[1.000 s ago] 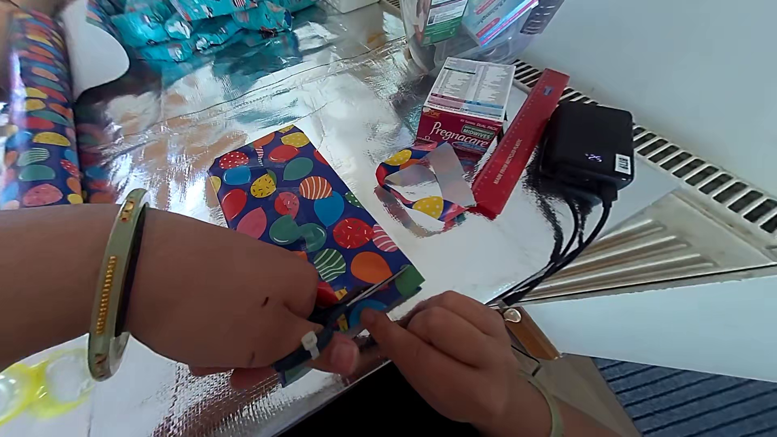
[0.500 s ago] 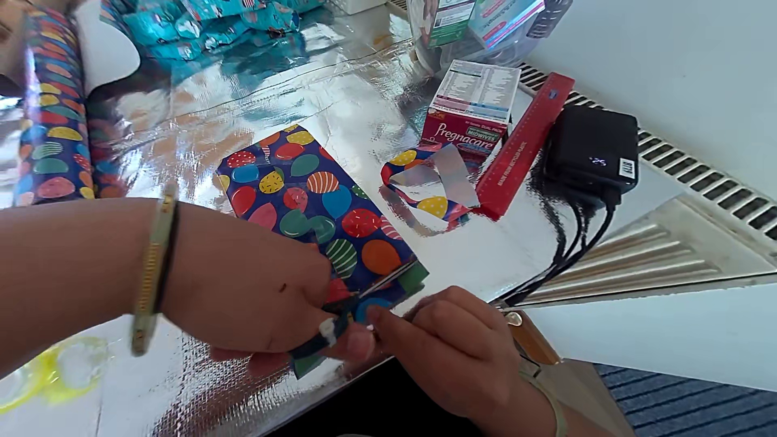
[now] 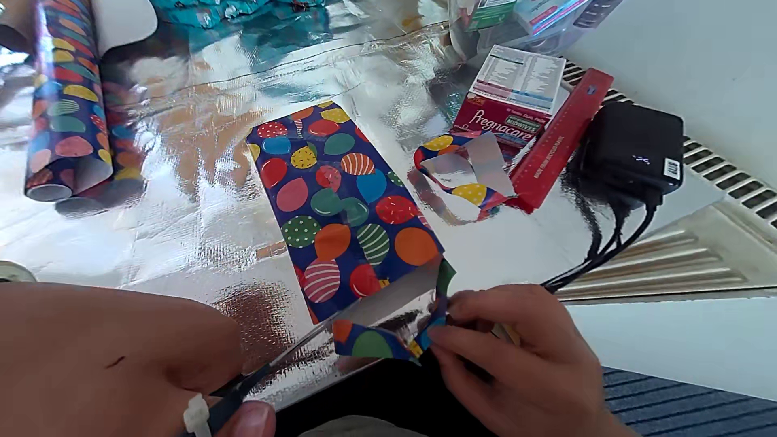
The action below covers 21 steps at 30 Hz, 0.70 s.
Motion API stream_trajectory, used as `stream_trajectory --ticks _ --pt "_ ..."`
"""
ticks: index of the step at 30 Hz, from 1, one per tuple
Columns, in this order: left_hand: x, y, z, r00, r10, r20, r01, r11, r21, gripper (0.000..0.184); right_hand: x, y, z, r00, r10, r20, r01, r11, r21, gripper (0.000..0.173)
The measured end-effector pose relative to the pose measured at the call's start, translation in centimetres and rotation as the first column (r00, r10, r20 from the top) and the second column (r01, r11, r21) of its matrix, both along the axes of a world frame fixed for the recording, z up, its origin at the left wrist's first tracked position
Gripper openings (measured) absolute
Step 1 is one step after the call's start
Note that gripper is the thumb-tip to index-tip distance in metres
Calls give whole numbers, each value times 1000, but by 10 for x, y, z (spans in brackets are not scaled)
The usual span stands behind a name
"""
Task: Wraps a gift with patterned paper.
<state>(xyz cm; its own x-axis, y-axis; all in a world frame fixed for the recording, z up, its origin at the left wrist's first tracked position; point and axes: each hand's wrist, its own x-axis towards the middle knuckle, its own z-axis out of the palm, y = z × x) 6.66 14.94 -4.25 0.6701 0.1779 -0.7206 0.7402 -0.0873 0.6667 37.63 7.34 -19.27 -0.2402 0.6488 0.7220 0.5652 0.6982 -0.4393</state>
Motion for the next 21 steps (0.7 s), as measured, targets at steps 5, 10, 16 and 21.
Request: stream_trajectory --ticks 5,10,16,21 --pt "2 -6 -4 993 -20 -118 12 998 -65 41 -18 -3 14 994 33 105 -32 999 -13 42" --pt "-3 -10 -12 996 -44 -83 45 999 10 44 -54 3 9 991 26 133 -37 996 83 34" --pt "1 -7 13 966 -82 -245 88 996 14 38 -44 -2 0 987 116 112 -126 988 94 11" --pt "24 -17 17 915 108 -388 -89 994 66 37 -21 -6 -5 964 267 18 -268 960 80 15"
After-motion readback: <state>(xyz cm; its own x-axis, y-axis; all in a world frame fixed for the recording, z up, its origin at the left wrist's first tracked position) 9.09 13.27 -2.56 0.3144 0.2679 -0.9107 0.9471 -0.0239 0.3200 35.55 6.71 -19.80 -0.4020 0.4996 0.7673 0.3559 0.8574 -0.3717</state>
